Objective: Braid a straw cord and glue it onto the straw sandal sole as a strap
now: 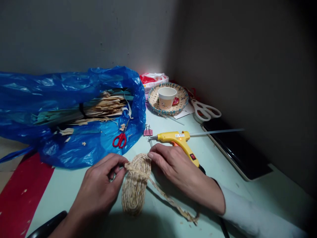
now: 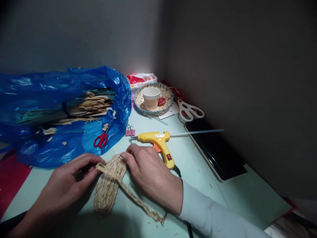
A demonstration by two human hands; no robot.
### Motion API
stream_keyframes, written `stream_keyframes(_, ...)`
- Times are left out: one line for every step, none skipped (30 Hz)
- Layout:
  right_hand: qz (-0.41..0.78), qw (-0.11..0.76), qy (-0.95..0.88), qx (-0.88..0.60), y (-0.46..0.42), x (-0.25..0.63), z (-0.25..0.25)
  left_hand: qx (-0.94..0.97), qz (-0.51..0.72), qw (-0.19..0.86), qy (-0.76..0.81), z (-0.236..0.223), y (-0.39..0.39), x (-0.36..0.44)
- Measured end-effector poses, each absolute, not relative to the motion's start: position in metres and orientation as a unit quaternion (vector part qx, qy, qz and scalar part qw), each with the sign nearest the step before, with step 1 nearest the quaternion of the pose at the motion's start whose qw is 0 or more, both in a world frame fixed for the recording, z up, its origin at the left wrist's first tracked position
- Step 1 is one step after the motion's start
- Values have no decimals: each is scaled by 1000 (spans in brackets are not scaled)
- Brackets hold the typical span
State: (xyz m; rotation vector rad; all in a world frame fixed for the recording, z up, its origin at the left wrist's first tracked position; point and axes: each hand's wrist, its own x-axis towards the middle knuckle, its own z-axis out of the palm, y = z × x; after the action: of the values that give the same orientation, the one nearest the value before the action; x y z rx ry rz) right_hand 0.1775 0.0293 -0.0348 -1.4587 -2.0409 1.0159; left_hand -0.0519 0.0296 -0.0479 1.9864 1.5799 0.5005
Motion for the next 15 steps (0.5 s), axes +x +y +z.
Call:
stream_keyframes(361,208,-736,-534,30,176,-36,739,188,273,586,-48,29,-52)
stream_keyframes(361,200,-736,-537,31,174,-38,740,190,273,585,-48,28,-52)
stream_keyframes(364,197,-735,-538,31,172,-40,739,193,273,585,-48,27,-51)
stream_keyframes(371,199,-730,-538,31,170,-42,736,199,272,587,-48,26,-50)
stream_keyframes(384,208,-720,-539,30,168,-44,731,206,271,591,-47,24,-49)
stream_keyframes(401,225,-705,-540,30,167,-45,725,214,269,597,-45,21,-48)
stream_keyframes(425,244,-686,-538,29,167,-46,719,222,264,603,-43,19,-46)
stream_keyframes(454,263,-664,-533,29,167,-47,711,235,262,609,-40,16,-44)
stream_keyframes(483,282,-641,-526,28,168,-47,695,252,267,618,-37,14,-41)
stream_keyframes(508,299,-621,-517,28,169,-46,671,275,283,628,-33,11,-39)
stream_keyframes(527,313,-605,-509,27,170,-45,638,299,309,639,-29,8,-36)
stream_keyframes(539,324,-594,-501,26,172,-43,598,323,343,648,-25,6,-34)
stream_keyframes(547,331,-590,-494,25,173,-42,556,343,380,655,-22,4,-32)
stream_keyframes(549,337,-590,-487,23,174,-40,519,358,412,658,-20,2,-30)
stream_keyframes(551,339,-592,-481,22,175,-38,495,366,434,658,-19,1,-29)
